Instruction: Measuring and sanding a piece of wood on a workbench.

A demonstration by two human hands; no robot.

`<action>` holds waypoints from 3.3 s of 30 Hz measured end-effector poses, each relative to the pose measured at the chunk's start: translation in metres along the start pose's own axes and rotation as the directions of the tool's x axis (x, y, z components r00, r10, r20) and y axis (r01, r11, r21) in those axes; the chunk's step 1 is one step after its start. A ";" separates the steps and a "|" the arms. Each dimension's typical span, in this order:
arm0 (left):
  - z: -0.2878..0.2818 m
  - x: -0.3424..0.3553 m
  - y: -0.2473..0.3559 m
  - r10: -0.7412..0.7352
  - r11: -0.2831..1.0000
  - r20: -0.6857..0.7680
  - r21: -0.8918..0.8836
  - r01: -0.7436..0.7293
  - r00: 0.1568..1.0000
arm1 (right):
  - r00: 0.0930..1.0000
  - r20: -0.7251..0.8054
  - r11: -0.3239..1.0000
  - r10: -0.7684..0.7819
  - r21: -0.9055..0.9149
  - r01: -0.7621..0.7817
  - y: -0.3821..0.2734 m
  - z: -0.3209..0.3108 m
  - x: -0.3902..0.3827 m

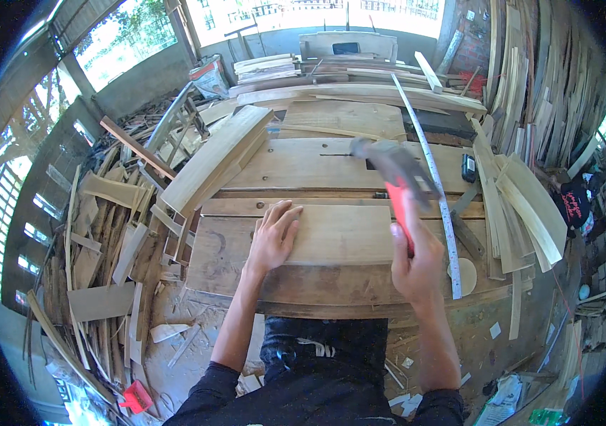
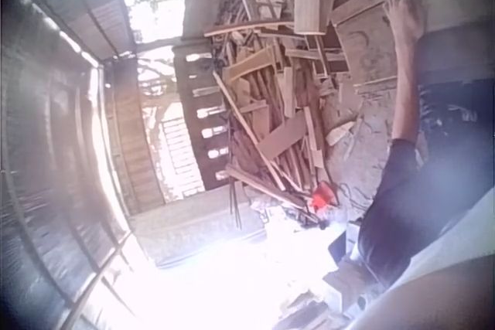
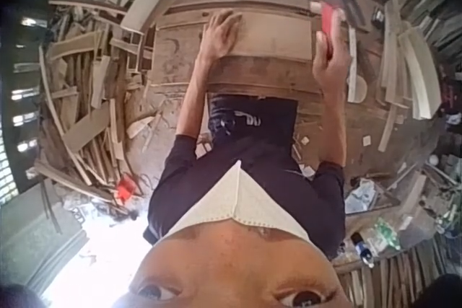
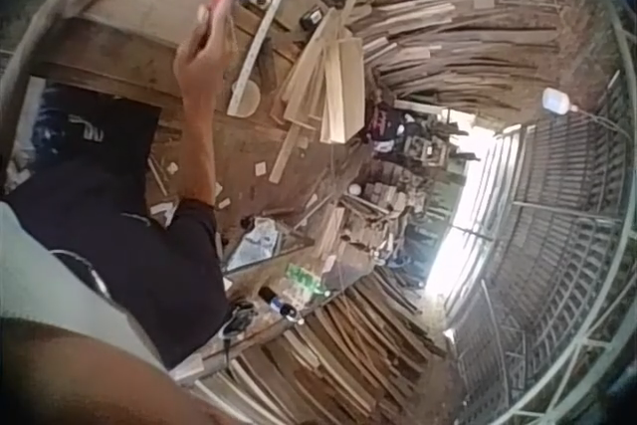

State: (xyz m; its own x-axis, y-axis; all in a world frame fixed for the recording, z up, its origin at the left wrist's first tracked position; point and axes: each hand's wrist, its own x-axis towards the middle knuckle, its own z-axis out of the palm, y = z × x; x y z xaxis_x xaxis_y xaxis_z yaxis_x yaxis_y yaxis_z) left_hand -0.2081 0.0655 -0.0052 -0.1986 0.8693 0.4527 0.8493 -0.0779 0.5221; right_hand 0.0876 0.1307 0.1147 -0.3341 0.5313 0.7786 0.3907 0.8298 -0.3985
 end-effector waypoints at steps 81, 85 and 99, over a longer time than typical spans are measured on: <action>-0.002 0.000 -0.001 -0.009 1.000 -0.011 0.004 0.009 1.000 | 0.963 0.221 0.984 0.154 0.057 -0.170 -0.005 -0.009 0.014; -0.001 0.001 0.001 -0.020 1.000 -0.020 -0.010 0.019 1.000 | 0.999 -0.040 0.999 0.010 0.037 -0.009 -0.008 -0.004 0.036; -0.002 -0.002 0.002 -0.023 1.000 -0.018 -0.003 0.023 1.000 | 0.892 0.359 0.958 0.276 -0.023 -0.287 0.015 0.012 0.002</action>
State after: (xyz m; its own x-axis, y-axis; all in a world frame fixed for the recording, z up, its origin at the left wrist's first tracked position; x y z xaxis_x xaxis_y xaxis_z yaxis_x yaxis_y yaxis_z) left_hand -0.2071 0.0625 -0.0040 -0.2272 0.8617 0.4536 0.8430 -0.0591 0.5346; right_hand 0.0820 0.1464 0.1047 -0.4982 0.7640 0.4100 0.4900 0.6381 -0.5938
